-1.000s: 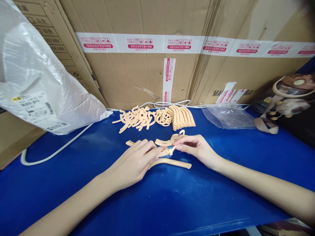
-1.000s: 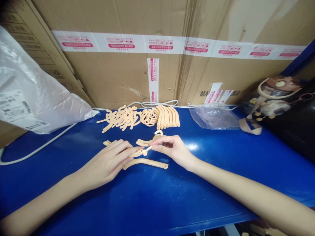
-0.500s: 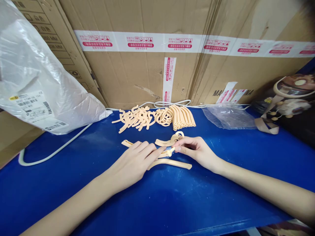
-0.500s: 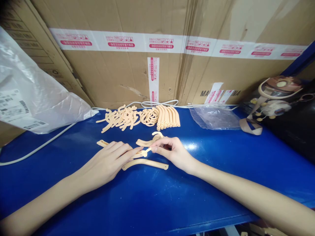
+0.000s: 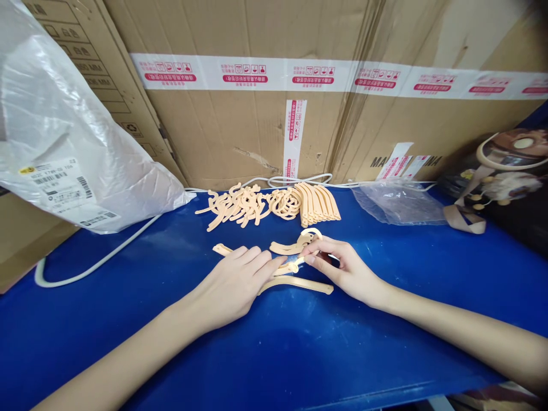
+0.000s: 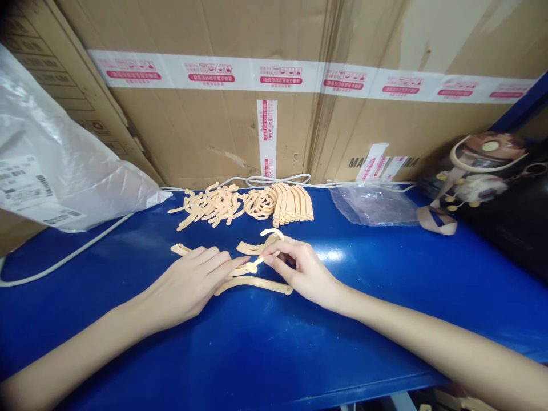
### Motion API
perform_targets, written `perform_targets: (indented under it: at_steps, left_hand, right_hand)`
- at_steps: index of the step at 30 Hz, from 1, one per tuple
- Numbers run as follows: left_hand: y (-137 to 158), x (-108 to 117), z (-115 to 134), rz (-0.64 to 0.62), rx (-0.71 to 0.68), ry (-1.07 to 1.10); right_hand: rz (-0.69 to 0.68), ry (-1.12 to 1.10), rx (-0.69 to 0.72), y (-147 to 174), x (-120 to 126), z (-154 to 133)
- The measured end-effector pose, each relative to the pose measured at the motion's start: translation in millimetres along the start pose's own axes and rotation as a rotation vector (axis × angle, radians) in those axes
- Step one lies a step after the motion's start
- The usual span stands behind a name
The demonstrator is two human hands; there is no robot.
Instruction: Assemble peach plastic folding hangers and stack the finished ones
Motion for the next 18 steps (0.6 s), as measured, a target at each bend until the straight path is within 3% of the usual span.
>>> perform_targets:
  at_steps: [18]
  left_hand:
    - [-3.5, -5.1, 6.0, -0.094, 0.005, 0.047]
  right_hand:
    - [-0.020, 0.074, 0.001, -0.5, -1.7, -3.2]
Point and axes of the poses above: each hand's wrist, its own y-axis away from the middle knuckle, its own x-axis out of the back of the hand, z = x × y, the point moved 9 cm from there along -y, towards the middle knuckle, and after that the axes turned 13 degrees about -z, right-handed, at the moved point
